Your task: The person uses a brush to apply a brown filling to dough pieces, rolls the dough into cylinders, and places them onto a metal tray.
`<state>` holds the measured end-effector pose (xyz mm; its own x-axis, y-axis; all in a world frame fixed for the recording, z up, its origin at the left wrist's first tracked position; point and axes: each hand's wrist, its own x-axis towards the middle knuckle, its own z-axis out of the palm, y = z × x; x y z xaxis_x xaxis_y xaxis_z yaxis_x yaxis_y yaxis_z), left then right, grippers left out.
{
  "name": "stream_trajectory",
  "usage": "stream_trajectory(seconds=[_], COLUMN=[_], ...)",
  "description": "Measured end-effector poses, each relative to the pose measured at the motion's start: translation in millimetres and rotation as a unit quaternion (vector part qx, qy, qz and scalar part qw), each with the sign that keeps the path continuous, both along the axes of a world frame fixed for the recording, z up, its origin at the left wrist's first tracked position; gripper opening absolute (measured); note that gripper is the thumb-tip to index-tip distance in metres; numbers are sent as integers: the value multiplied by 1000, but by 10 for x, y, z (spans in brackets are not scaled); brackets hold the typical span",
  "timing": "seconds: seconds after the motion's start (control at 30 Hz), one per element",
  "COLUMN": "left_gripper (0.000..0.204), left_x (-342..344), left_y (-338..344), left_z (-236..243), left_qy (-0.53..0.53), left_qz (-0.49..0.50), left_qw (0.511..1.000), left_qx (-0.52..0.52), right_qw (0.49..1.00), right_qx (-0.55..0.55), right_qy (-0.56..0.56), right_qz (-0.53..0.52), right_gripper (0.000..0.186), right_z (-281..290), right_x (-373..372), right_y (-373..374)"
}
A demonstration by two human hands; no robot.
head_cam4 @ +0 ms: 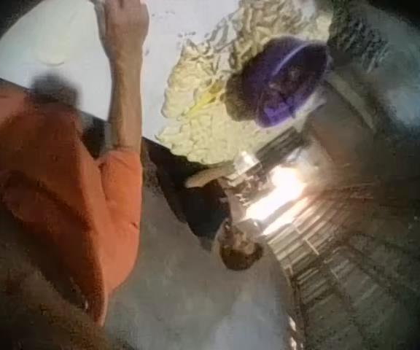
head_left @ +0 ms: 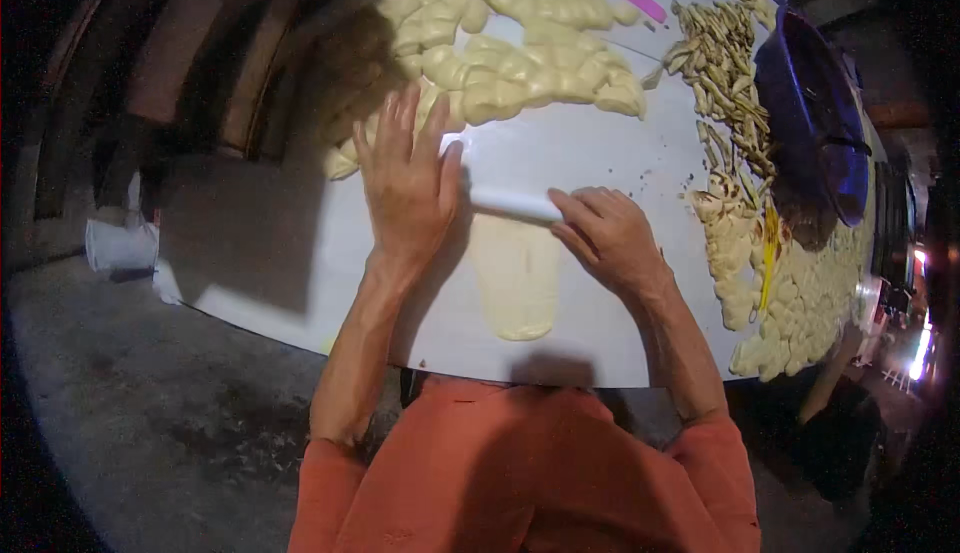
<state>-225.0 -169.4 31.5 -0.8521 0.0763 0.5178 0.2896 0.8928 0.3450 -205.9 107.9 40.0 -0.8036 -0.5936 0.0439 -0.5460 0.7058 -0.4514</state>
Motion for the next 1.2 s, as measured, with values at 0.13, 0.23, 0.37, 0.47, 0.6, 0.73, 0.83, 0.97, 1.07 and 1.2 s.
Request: stream_trajectory(seconds=[0.13,0.23,0.37,0.47,0.6,0.73,0.83,0.97,1.07,1.2], left_gripper=[42,57,56,53,46,48,44,37,36,39], left_x=[598,936,825,443,-319,-1029,-1433,-1718,-1844,-1939], left_y=[54,65,222,351,768,1178,1288,1317,1326,1417], left_z=[141,-54,150,159,251,-4,-107,-195,-264,-283], left_qy=[-112,-215,-268,-185,-149,-118,-105,-91,-89,-115], left_qz=[-118,-175,-174,-193,-230,-234,-250,-320,-334,-299], left_qw=[986,956,941,961,962,965,961,938,928,930], left_qx=[-21,-98,-110,-63,7,-3,-48,-100,-142,-178], right_qw=[962,956,944,919,890,894,867,896,974,984], right_qx=[-96,-11,13,-13,-27,-22,-103,-146,-41,-7], right_qy=[16,79,104,52,23,-22,-60,43,81,70], right_qz=[-255,-281,-314,-390,-455,-448,-484,-417,-207,-161], right_gripper=[45,37,35,42,61,50,41,28,27,23], right_z=[7,-117,-90,27,-120,-102,62,-49,-40,9], right_x=[165,181,-23,-497,-1079,-1302,-1279,-1037,-1071,-1255], right_y=[309,422,564,467,308,174,158,281,395,431])
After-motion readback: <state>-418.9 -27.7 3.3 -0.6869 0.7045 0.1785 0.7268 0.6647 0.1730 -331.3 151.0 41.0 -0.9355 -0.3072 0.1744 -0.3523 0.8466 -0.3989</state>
